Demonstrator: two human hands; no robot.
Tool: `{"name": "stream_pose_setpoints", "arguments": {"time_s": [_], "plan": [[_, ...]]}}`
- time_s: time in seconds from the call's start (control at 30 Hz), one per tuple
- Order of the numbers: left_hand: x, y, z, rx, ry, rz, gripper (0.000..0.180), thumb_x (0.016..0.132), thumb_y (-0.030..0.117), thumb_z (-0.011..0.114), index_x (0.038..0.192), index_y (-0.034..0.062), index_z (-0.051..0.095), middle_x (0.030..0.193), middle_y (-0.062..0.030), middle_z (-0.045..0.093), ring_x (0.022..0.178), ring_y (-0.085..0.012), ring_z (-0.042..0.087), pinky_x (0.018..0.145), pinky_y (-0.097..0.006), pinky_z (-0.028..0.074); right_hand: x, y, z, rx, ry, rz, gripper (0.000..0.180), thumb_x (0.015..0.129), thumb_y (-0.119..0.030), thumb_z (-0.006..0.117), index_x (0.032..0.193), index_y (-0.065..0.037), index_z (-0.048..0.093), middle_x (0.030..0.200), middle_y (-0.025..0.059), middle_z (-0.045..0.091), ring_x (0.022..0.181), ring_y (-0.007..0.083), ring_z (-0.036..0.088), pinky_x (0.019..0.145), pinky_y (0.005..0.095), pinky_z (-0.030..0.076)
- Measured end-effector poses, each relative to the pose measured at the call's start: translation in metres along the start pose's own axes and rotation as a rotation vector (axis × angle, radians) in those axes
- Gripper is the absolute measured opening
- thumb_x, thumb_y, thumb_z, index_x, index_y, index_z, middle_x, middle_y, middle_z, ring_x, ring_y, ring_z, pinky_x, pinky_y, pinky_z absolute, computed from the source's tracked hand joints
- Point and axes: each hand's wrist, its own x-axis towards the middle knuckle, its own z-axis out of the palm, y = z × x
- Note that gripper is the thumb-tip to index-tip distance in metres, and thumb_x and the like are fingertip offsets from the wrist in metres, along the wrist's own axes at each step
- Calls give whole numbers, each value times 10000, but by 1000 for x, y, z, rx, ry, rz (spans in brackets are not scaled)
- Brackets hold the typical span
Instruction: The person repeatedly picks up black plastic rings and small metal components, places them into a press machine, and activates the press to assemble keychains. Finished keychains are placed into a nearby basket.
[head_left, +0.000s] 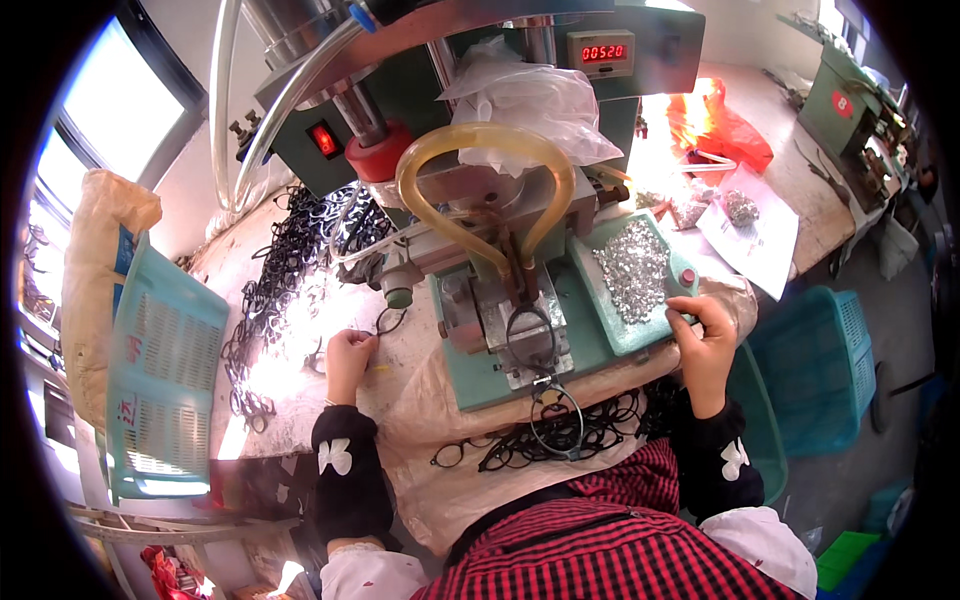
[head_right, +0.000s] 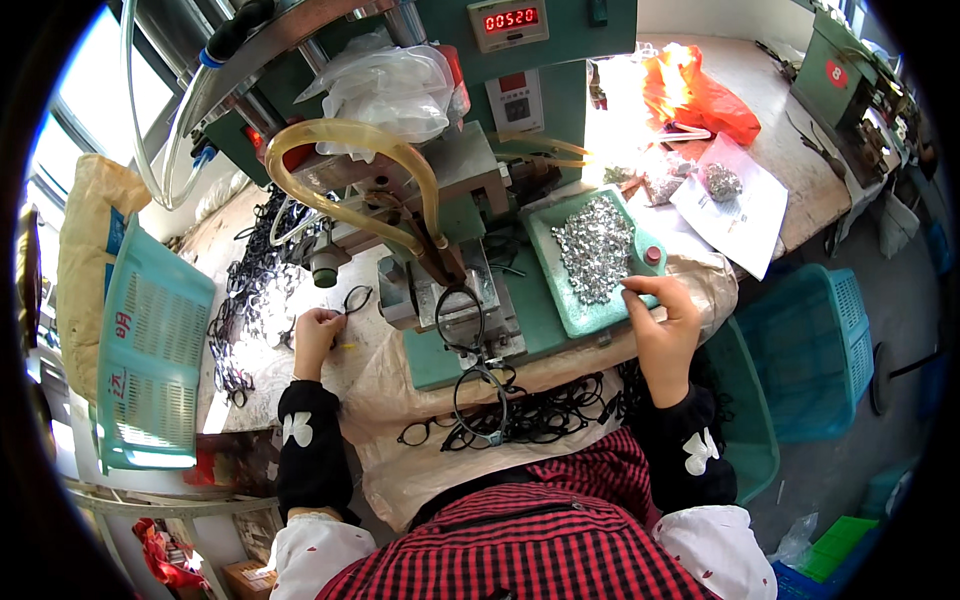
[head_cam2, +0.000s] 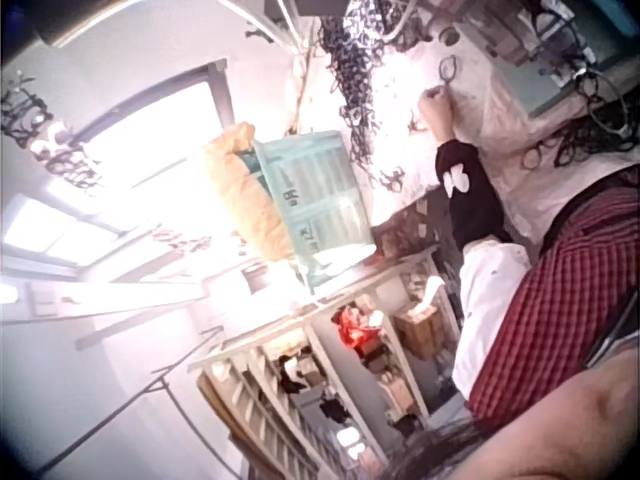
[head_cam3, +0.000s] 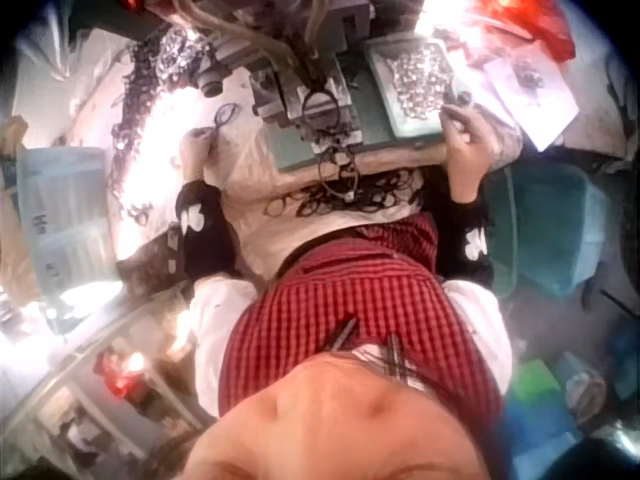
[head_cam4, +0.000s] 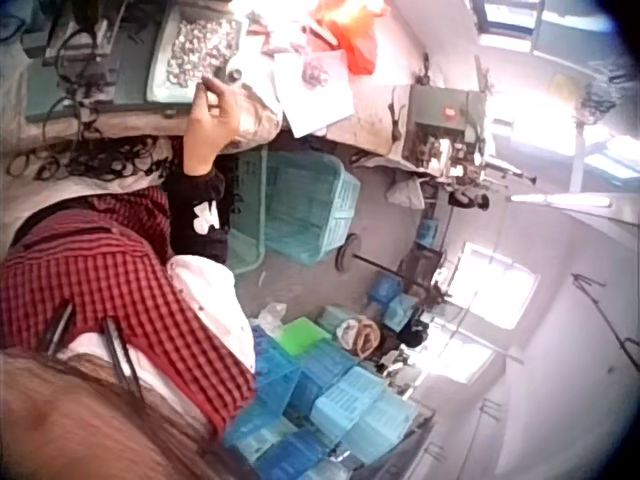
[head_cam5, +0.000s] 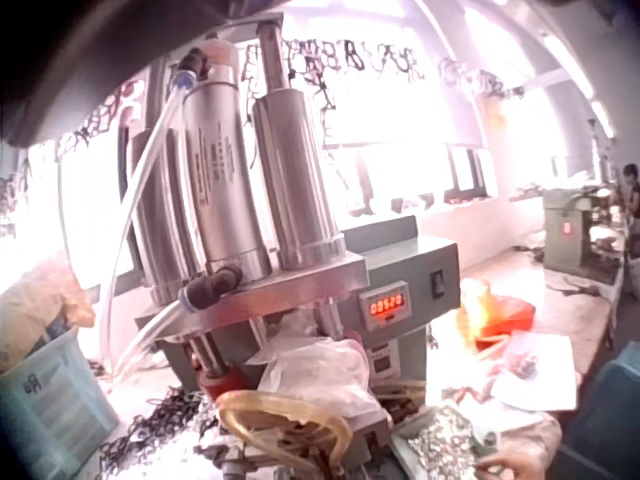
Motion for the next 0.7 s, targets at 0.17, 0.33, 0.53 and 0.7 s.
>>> {"name": "stream_pose_setpoints", "arguments": {"time_s": [0.17,0.33,0.53,0.7], "plan": [[13,28,3,106,22,-106,546,906,497,716,737,-21,745,582,-96,655,509,-203,651,513,-354,495,9,-52,44,267,-275,-273,192,776,59,759,954,-14,757,935,99,736,865,217,695,791,324,532],[18,21,13,27,26,-1,329,851,290,749,727,-15,746,606,-86,668,505,-186,631,503,-344,488,10,-81,89,519,-266,-152,402,802,32,760,1189,13,654,925,53,705,903,137,681,822,282,526],[10,17,11,-333,-51,5,139,876,117,689,867,-21,700,667,-54,668,492,-143,600,463,-286,451,4,-83,95,627,-284,-16,451,829,17,753,1258,22,616,927,35,705,918,104,659,870,264,501],[-43,80,-13,-1185,-19,165,147,987,128,584,1091,27,608,985,-89,684,834,-155,677,666,-263,509,-1,-114,90,817,-367,163,505,865,7,727,1341,32,558,1078,56,705,966,111,654,913,278,497]]}}
